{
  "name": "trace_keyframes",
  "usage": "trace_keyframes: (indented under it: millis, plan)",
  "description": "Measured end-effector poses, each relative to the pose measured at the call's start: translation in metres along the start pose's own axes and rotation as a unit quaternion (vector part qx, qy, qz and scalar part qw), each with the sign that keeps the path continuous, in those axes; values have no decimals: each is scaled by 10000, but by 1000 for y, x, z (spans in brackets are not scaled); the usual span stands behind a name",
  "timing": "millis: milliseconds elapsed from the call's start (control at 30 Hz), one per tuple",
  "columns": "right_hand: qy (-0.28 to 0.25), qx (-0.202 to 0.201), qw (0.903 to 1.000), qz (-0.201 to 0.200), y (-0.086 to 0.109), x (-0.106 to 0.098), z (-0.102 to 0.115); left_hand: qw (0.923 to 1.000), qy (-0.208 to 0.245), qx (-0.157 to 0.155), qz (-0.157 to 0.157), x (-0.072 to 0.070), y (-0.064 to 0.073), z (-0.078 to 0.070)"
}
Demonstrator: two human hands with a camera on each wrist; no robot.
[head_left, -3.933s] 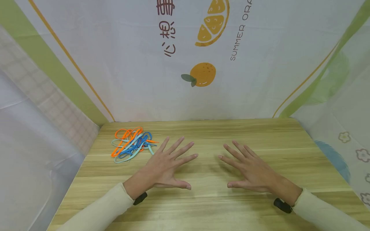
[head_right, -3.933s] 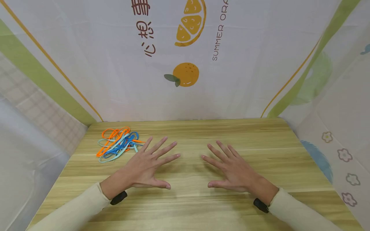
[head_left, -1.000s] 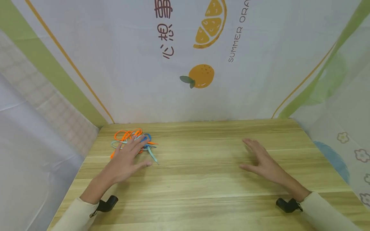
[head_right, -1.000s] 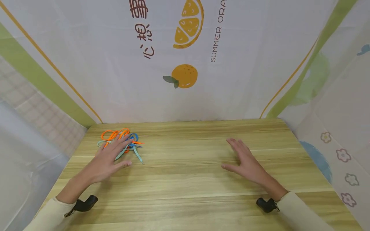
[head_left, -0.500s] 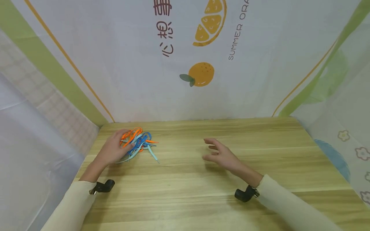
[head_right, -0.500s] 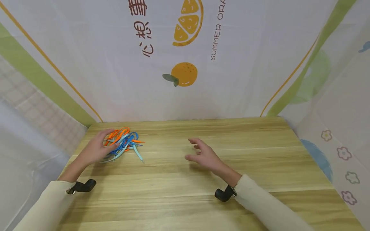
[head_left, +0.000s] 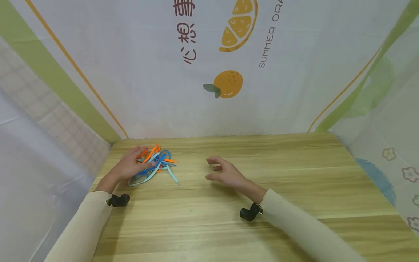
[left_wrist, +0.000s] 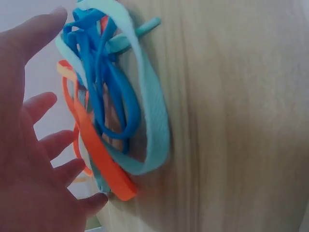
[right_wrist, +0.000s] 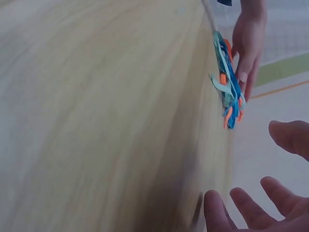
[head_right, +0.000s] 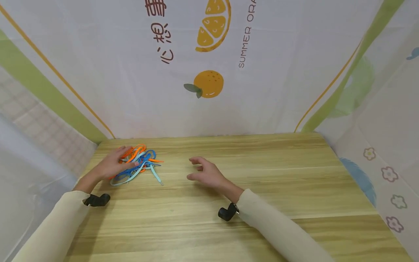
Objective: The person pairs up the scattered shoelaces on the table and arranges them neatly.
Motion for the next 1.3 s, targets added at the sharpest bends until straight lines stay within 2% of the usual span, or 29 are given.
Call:
trace_keyframes:
  millis: [267, 433, 667, 900, 1133, 1300]
  plan:
    - [106, -61, 9999, 46, -4, 14, 6, 9993, -347, 157, -47, 11, 8, -7]
    - [190, -75, 9998, 13, -5, 14, 7, 9982, -378, 444, -129, 23, 15, -18]
    - [259, -75, 9996, -48, -6, 11, -1, 9977, -175, 653, -75, 42, 26, -46]
    - [724, -250, 9971, -21, -2, 4, -5, 9963, -290, 810, 20, 68, 33, -74]
    - [1733, -845, 9811, 145, 7, -4, -6, 9946, -323, 958, 248, 94, 36, -105]
    - [1961, -994, 9753, 234, 17, -12, -8, 9935, -135, 1040, 439, 112, 39, -129]
Point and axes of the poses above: each hand's wrist, its own y-axis away from the middle knuckle, its own x-axis out of the palm, z = x × y, the point moved 3 cm from there along -y, towards the middle knuckle, and after that the axes turned 8 degrees about -z, right-handed, at the moved point
